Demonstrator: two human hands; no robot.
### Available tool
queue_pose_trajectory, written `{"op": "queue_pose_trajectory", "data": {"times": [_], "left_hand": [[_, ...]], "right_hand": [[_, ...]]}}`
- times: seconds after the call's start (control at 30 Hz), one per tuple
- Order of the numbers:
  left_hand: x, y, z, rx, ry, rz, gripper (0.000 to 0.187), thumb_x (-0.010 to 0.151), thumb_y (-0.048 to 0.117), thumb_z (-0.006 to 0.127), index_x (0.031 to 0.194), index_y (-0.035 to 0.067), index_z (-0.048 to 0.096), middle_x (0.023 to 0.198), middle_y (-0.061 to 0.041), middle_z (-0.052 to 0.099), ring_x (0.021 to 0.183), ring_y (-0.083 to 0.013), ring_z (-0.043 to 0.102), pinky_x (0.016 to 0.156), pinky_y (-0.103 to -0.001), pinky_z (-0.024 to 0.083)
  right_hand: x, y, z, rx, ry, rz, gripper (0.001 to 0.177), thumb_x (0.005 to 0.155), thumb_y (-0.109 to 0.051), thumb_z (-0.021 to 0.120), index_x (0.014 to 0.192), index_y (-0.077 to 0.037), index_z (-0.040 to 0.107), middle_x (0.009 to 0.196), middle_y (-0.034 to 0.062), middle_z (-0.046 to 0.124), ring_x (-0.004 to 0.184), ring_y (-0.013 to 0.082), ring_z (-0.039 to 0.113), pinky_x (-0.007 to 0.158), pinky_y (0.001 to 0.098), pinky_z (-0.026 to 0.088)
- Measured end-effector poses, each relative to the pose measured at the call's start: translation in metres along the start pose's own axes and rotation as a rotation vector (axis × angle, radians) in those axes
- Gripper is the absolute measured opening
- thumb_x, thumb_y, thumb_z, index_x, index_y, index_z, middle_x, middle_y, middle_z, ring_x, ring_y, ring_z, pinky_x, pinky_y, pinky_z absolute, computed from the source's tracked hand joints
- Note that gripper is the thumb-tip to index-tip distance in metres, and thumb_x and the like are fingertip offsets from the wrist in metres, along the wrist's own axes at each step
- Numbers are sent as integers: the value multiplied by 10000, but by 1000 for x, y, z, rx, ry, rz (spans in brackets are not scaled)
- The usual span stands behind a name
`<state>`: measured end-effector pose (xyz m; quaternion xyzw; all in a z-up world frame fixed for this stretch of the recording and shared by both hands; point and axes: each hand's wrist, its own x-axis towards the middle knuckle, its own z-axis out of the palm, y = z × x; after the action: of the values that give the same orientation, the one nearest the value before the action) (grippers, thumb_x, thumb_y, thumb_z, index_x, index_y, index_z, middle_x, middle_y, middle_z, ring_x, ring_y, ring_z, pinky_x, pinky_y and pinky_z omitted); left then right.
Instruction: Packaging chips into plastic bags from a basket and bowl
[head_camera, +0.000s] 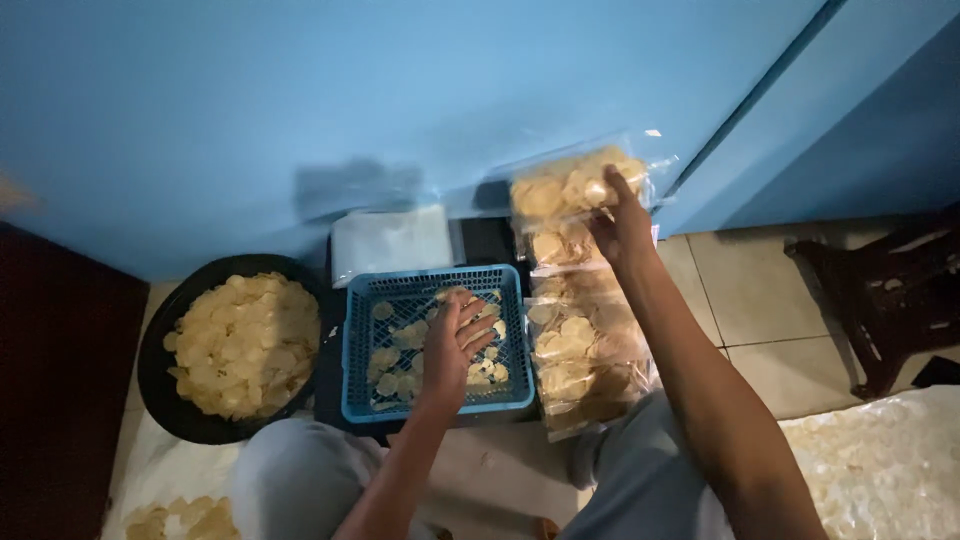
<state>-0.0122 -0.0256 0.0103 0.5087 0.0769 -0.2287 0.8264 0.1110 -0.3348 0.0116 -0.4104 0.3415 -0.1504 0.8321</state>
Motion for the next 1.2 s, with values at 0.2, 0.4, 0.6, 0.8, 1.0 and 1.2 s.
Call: {"op": "queue_pose_trajectory", "data": {"times": [0.2,0.4,0.6,0.8,1.0,1.2], "left_hand": [[3,-6,-1,71,-3,39,751,1121,518,419,1606,-47,324,1590,-343,388,1451,-544,448,1209,-689,437],[10,-8,-7,77,14,39,775,1107,514,439,1601,-69,310,1590,-370,376,1448,-575,436,1203,-694,436],[5,3,3,59,37,43,755,1087,499,491,1595,-43,360,1582,-352,422,1432,-545,486,1175,-661,479],[21,-10,-26,0,79,66,628,1102,395,546,1558,-26,452,1527,-313,508,1405,-503,528,1132,-653,520],[-11,63,-13,-55,264,83,433,1026,286,673,1380,38,648,1322,-211,688,1122,-335,723,991,-519,605],[-14,148,-56,22,249,321,362,990,416,698,1268,185,675,1186,-83,749,1014,-227,774,861,-340,644]], "right_hand": [[22,1,5,229,112,56,975,820,-336,951,1524,40,392,1395,293,480,1247,495,624,997,580,565],[133,50,-36,158,89,85,854,888,-421,859,1418,96,434,1168,261,607,974,417,739,744,538,656],[102,35,-21,-12,196,-56,939,845,-217,939,1392,230,320,1234,372,530,932,449,746,623,638,603],[59,8,-42,-904,161,-134,859,801,-783,837,934,58,716,772,181,749,587,265,749,474,377,587],[82,13,-51,-1118,63,-230,673,926,-730,676,822,-77,799,693,89,741,492,217,696,438,335,552],[26,2,-25,-1312,-85,-380,556,995,-624,586,677,-210,776,494,45,646,416,257,628,574,333,533]]}}
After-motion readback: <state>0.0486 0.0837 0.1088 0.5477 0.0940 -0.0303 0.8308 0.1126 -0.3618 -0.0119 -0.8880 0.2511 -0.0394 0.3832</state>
